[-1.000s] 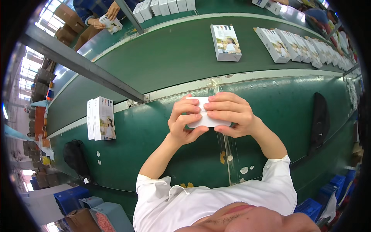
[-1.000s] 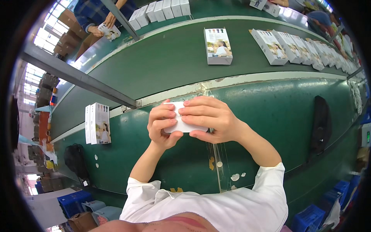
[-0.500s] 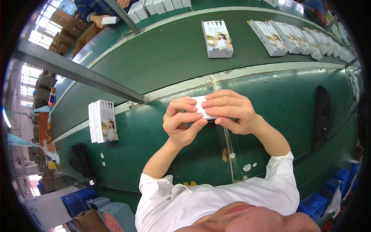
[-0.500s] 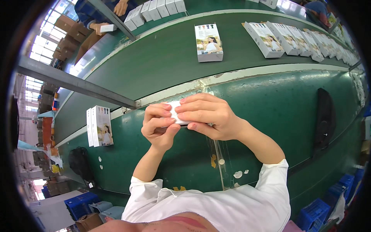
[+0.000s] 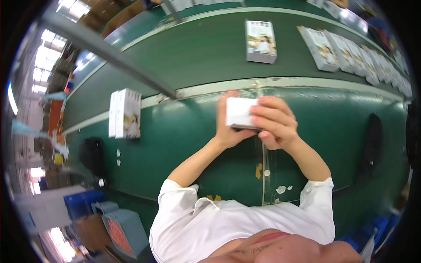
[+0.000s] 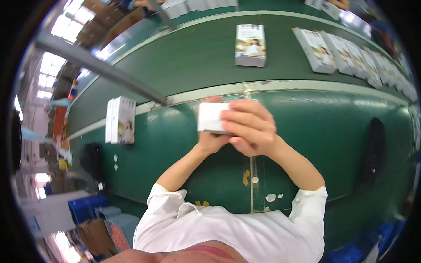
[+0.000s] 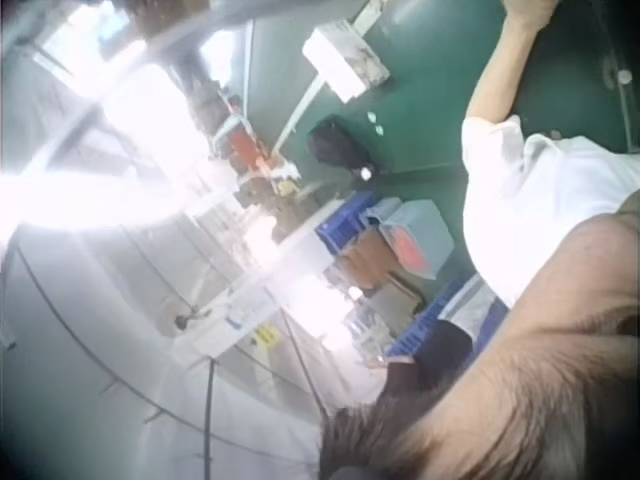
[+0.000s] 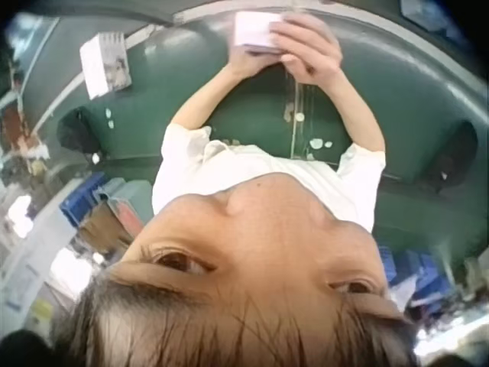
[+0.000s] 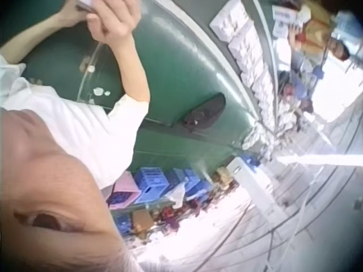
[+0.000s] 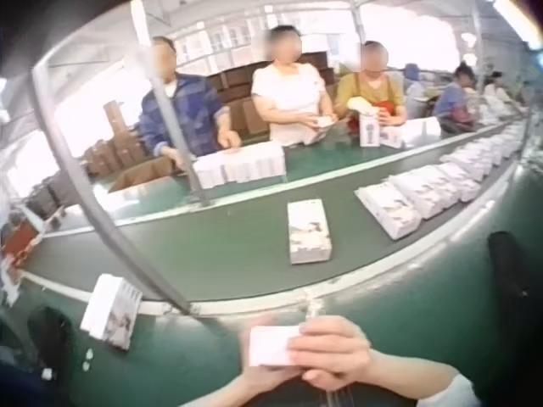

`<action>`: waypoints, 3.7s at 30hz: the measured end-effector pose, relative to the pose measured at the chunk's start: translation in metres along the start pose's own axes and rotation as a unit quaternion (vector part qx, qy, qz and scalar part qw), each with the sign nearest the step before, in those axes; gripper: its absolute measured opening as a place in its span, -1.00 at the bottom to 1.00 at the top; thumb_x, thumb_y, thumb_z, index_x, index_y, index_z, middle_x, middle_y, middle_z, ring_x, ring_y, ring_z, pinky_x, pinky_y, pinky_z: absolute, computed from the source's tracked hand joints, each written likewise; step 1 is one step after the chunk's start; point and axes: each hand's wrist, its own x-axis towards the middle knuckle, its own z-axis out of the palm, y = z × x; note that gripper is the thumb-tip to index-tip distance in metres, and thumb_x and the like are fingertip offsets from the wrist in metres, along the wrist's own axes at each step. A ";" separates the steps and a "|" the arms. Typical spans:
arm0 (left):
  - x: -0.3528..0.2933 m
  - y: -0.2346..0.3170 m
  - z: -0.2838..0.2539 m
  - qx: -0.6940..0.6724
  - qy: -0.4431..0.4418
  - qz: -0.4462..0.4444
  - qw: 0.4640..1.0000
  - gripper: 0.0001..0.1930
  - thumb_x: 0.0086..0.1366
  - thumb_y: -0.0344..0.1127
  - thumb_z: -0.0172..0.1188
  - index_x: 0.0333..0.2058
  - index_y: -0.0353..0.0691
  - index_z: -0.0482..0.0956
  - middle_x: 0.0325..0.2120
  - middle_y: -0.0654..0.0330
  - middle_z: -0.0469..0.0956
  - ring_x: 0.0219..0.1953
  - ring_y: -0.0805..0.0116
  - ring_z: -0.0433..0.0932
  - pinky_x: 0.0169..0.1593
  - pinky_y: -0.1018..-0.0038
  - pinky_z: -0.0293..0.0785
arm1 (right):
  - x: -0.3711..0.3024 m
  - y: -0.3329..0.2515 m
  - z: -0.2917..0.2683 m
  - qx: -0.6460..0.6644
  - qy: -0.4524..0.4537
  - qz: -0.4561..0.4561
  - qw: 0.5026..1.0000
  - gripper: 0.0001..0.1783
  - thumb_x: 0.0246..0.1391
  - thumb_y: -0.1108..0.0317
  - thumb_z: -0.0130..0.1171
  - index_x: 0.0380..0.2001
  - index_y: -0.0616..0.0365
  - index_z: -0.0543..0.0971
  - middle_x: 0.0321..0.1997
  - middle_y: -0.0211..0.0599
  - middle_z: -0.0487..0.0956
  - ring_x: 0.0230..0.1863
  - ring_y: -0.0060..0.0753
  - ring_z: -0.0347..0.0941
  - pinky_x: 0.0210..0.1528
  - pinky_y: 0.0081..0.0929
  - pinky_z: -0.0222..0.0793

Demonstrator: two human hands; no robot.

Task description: Packaging small products into retail boxes on a factory assembly line.

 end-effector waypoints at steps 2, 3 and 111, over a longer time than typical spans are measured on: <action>-0.013 0.003 -0.010 -0.026 -0.119 -0.177 0.977 -0.12 -0.14 -0.18 0.62 0.15 -0.25 0.34 0.00 0.00 0.51 0.08 -0.01 0.51 0.15 0.23 0.42 | -0.012 0.000 0.005 -0.008 0.023 0.032 0.999 -0.59 0.24 0.11 0.05 -0.15 0.26 0.65 -0.03 0.01 0.63 0.02 0.13 0.53 0.10 -0.05 0.43; -0.017 0.005 -0.022 0.015 -0.132 -0.116 0.984 -0.11 -0.15 -0.17 0.62 0.15 -0.25 0.36 0.01 -0.02 0.52 0.07 -0.02 0.53 0.11 0.23 0.46 | -0.017 0.001 0.006 -0.023 0.038 0.030 0.999 -0.48 0.31 0.01 -0.08 -0.13 0.29 0.62 0.01 0.13 0.59 0.06 0.14 0.50 0.14 -0.01 0.38; 0.035 0.024 -0.015 0.037 0.141 0.295 0.944 -0.61 0.20 0.17 0.29 -0.37 -0.04 0.56 -0.33 0.25 0.49 -0.19 0.19 0.46 -0.17 0.30 0.50 | 0.005 0.004 -0.010 0.185 -0.069 0.119 0.973 -0.77 -0.01 0.48 0.33 -0.21 0.16 0.70 -0.03 -0.23 0.65 0.13 -0.07 0.47 0.17 -0.19 0.41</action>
